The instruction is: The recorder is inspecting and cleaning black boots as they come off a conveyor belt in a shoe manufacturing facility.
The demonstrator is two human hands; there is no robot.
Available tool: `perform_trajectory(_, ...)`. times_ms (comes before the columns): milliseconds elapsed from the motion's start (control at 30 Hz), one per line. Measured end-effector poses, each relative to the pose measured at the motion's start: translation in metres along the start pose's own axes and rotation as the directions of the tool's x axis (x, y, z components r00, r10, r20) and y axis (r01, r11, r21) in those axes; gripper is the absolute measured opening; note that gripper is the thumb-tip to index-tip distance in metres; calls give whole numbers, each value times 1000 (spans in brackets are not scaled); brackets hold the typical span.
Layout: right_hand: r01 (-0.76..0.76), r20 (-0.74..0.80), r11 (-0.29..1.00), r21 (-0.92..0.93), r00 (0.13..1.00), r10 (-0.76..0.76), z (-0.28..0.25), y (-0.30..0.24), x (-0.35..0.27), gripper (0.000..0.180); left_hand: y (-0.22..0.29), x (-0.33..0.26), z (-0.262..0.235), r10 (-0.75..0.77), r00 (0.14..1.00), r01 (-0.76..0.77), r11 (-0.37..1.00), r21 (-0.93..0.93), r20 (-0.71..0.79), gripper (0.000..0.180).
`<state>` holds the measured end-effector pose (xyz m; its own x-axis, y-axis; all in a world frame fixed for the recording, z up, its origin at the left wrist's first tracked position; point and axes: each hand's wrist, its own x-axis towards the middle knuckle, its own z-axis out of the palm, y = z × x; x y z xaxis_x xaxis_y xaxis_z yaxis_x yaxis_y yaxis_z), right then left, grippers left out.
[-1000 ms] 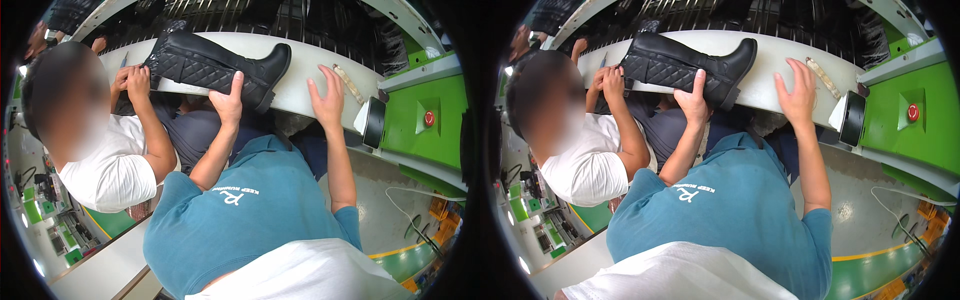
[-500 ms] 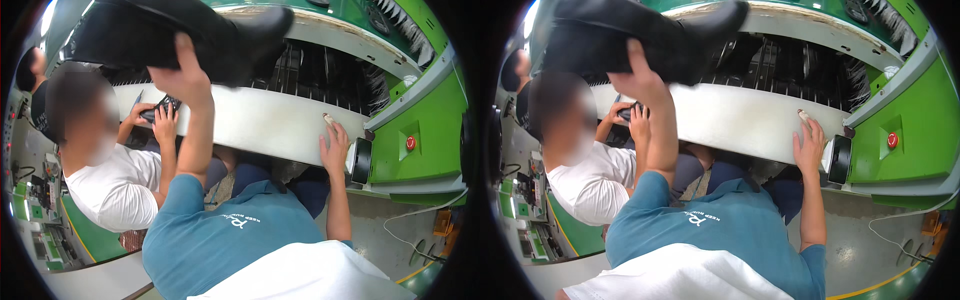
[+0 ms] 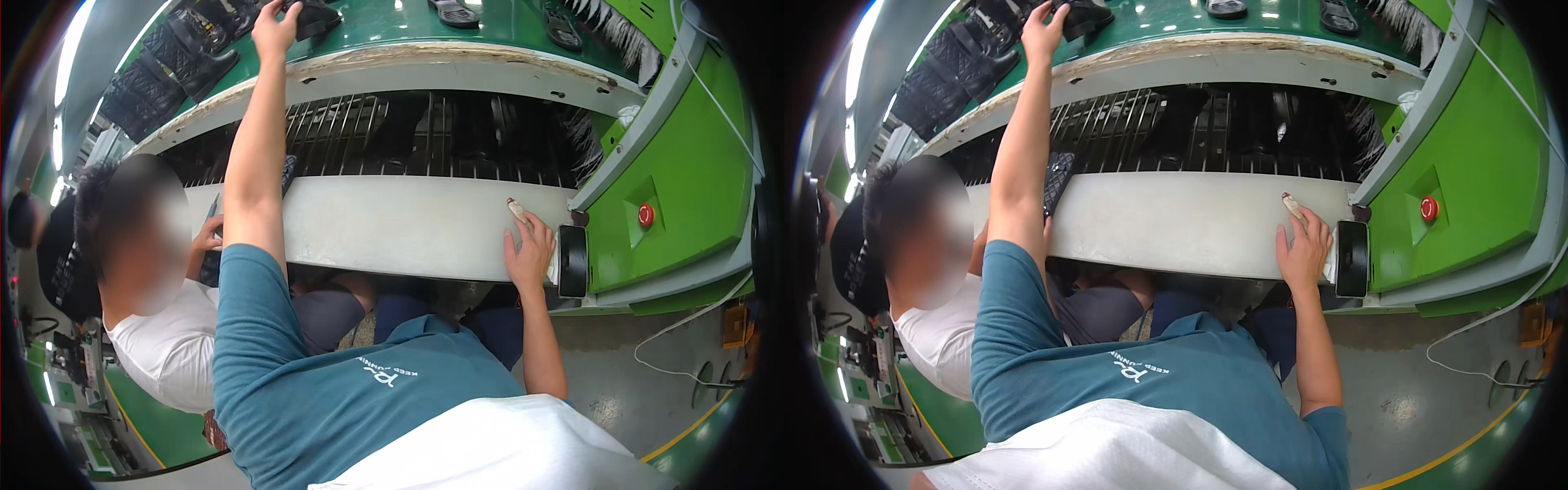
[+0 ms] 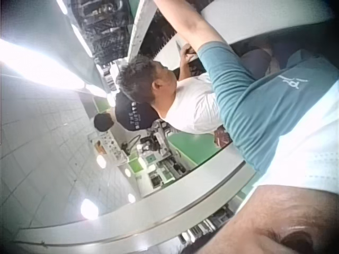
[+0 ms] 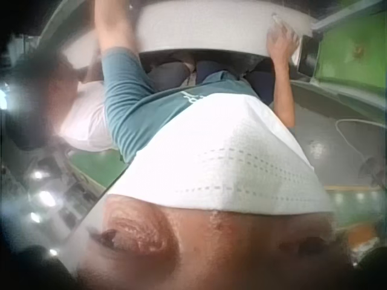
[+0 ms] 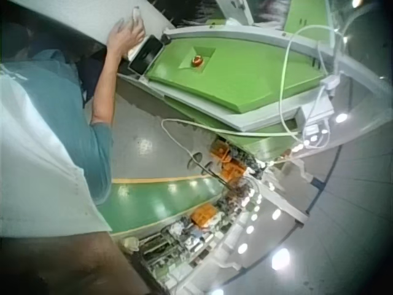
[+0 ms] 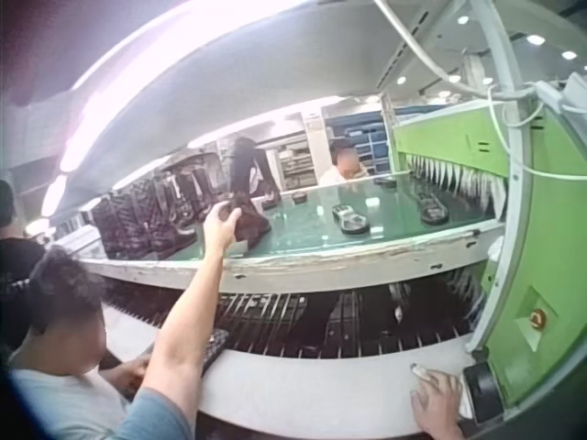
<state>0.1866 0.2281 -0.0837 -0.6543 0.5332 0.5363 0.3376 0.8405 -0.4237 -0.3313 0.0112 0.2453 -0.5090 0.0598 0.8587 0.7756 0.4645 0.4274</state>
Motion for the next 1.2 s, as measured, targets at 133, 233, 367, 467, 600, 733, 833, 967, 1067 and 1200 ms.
perform_trajectory(133,-7,-25,1000,21,1000,8,0,1,2,35,27,-33,-11,124,970,-137,989,-47,-209,26)
perform_trajectory(233,-5,-21,1000,-6,1000,5,2,4,2,42,69,-109,-13,262,879,-319,944,-84,-398,12)
perform_trajectory(367,-69,-71,996,-59,995,65,-2,-1,5,51,80,-232,24,444,833,-368,890,-270,328,26)
perform_trajectory(467,-83,-98,992,-96,992,74,-1,3,3,57,-4,-293,87,94,773,-140,990,23,627,64)
perform_trajectory(600,-21,-127,999,-44,992,16,6,1,4,55,-138,-324,106,-440,566,152,887,437,697,123)
perform_trajectory(733,-37,-170,999,-32,985,31,4,5,-2,56,-137,-330,121,-534,495,270,844,463,685,115)
perform_trajectory(833,-39,-162,999,-10,986,37,2,3,0,56,-132,-319,123,-496,558,180,855,486,666,90)
perform_trajectory(967,-56,-152,998,-16,987,53,5,11,-3,55,-53,-297,137,-393,667,557,827,-73,633,48)
perform_trajectory(1067,-49,-144,999,0,988,48,4,9,-3,54,28,-259,112,-333,752,553,789,-268,569,41)
perform_trajectory(1200,-7,-191,999,34,981,14,6,9,-1,52,87,-253,58,-245,766,619,533,-577,595,38)
